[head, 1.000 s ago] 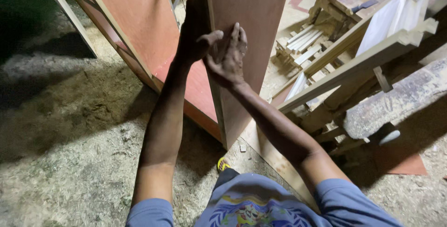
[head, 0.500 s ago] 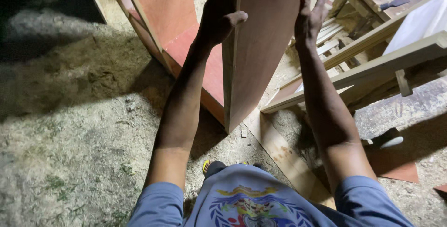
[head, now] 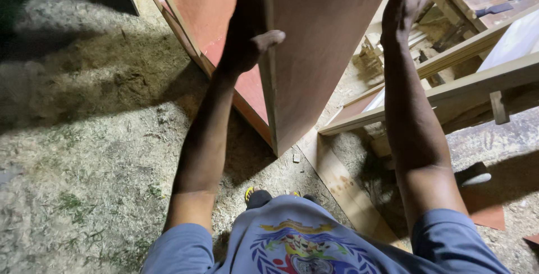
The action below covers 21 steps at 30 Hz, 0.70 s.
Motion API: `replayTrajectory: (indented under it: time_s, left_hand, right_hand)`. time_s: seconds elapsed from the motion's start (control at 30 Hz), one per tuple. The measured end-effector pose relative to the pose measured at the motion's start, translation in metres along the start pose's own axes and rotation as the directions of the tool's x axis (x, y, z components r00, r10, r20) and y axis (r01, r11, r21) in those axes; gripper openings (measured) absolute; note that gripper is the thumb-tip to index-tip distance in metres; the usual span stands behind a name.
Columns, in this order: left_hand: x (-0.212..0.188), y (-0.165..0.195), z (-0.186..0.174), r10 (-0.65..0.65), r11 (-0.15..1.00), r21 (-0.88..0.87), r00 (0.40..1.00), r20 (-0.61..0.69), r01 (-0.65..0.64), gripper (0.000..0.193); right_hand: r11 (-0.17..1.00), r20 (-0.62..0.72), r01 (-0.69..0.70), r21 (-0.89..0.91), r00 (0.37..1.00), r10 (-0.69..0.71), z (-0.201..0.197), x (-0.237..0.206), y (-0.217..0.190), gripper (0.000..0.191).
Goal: The person assembles a wooden cabinet by hammering nails into wooden strips and attaching them to a larger cabinet frame. They use a hammer to secure the pieces and adjust the cabinet's position during the process.
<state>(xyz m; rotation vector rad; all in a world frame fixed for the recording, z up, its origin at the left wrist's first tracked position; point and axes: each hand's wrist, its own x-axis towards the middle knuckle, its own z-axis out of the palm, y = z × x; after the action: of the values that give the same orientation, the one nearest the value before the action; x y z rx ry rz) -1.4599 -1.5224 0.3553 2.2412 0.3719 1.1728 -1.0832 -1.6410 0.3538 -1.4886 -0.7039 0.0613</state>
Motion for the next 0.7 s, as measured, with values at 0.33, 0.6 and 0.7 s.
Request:
replayTrajectory:
  time_s: [0.33,0.6,0.7]
  left_hand:
    - [-0.054,0.056,-0.066,-0.060,0.927,-0.374,0.994,-0.086,0.023,0.101]
    - [-0.092,0.077,-0.091,-0.235,0.914,-0.380,0.951,-0.203,0.144,0.095]
    - [-0.108,0.069,-0.101,-0.431,0.881,-0.320,0.871,-0.236,0.349,0.087]
  right_hand:
    - [0.952,0.172,0.115,0.282,0.971,-0.168,0.037,0.028,-0.013,0.044]
    - [0.860,0.351,0.091,0.502,0.888,-0.298,0.064,0.045,-0.007,0.029]
    - [0.862,0.424,0.108,0.496,0.836,-0.349,0.070,0.044,-0.007,0.029]
